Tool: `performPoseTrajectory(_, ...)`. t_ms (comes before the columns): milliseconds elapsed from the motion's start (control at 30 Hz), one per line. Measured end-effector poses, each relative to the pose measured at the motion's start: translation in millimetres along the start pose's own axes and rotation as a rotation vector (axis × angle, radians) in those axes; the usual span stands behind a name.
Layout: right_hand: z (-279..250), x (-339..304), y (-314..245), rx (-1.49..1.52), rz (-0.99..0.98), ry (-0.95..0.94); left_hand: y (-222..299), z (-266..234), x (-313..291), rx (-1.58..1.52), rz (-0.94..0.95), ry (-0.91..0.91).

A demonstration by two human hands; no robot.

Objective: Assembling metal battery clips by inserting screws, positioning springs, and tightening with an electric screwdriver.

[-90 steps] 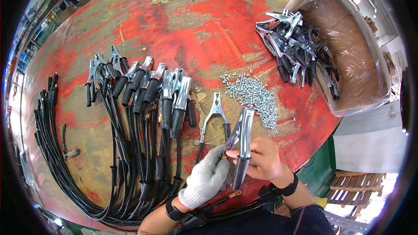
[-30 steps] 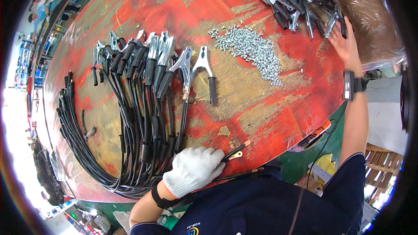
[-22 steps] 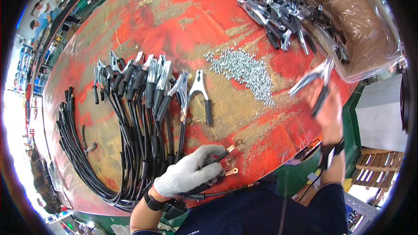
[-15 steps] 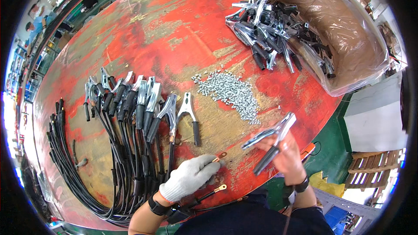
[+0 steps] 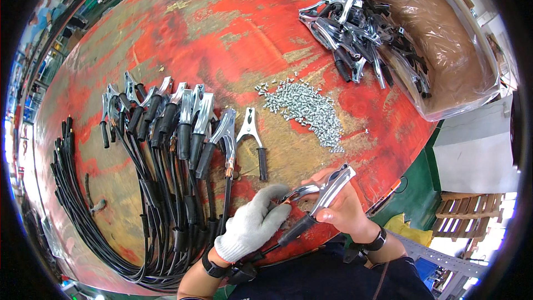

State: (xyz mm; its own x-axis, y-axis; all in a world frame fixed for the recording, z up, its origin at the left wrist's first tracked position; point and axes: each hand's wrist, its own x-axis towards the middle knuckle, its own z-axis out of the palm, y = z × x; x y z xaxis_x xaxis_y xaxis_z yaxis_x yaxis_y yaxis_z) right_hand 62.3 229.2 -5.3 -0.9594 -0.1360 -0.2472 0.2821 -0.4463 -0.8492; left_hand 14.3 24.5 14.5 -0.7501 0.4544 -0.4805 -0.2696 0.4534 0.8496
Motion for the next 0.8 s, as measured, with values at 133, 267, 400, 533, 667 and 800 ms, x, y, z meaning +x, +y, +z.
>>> performPoseTrajectory(133, 3.1, 0.3, 2.6, 0.046, 0.009, -0.026, -4.3, -0.9, 3.0, -0.091, 0.010, -0.029)
performPoseTrajectory(267, 5.5, 2.3, 0.3, 0.027, -0.003, -0.031, -1.2, -5.0, 1.7, -0.061, -0.068, -0.074)
performPoseTrajectory(400, 4.5, 1.7, 1.0, 0.019, -0.028, -0.034, -2.8, -5.0, 4.7, -0.062, -0.048, -0.089)
performPoseTrajectory(533, 2.7, 1.2, -1.1, 0.019, -0.024, -0.037, 0.5, -5.7, 5.4, -0.072, -0.075, -0.116)
performPoseTrajectory(667, 3.8, 1.3, -0.6, 0.021, -0.060, -0.027, 1.6, -5.3, 6.3, -0.107, -0.114, -0.123)
performPoseTrajectory(800, 3.8, 1.0, -2.3, 0.019, -0.024, -0.035, -3.7, -4.2, 5.2, -0.126, -0.120, -0.120)
